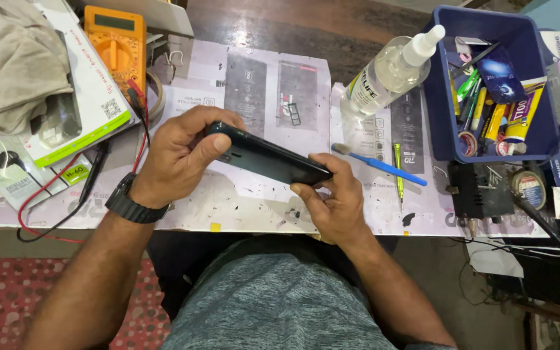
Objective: The person works on a disassembled smartphone, manipulating internal components and connectors with their fingers. They then use a blue toothbrush to clean the interior of the phone's back cover and the main body. Finally, the person aligns and snaps the back cover onto the phone chassis.
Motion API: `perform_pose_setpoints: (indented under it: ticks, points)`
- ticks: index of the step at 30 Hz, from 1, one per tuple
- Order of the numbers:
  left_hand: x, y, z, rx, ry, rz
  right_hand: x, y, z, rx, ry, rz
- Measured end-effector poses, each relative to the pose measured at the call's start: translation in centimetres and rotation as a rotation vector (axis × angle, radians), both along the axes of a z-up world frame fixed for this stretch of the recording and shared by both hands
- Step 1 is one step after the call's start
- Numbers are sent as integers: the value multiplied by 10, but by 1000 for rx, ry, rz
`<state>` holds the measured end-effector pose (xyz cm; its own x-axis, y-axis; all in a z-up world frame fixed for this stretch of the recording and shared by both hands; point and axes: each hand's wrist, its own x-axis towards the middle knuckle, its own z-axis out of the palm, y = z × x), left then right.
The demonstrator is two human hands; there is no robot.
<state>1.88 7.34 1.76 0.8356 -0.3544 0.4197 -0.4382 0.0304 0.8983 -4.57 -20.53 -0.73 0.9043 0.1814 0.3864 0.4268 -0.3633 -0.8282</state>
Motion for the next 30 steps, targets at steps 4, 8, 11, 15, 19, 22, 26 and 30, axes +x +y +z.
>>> perform_pose_setpoints:
  ticks: [4,8,11,15,19,22,26,30]
  points:
    - [2,2,-5,1,26,-26,3,-1,-1,-142,-138,-35]
    - [3,2,-10,0,69,3,4,2,-3,-132,-135,-48]
    - [2,2,-11,-18,51,1,5,2,-3,-136,-148,-50]
    - [3,2,-12,-54,17,-34,6,2,-3,-161,-233,-53]
    - [3,3,-12,-38,-3,-33,6,2,-5,-156,-230,-53]
    - [4,5,-8,-30,-6,-64,7,2,-3,-160,-232,-29]
    - [6,3,-1,154,-134,18,9,1,3,-190,-310,-39]
    - [6,-2,6,368,-278,57,11,4,8,-290,-298,-82]
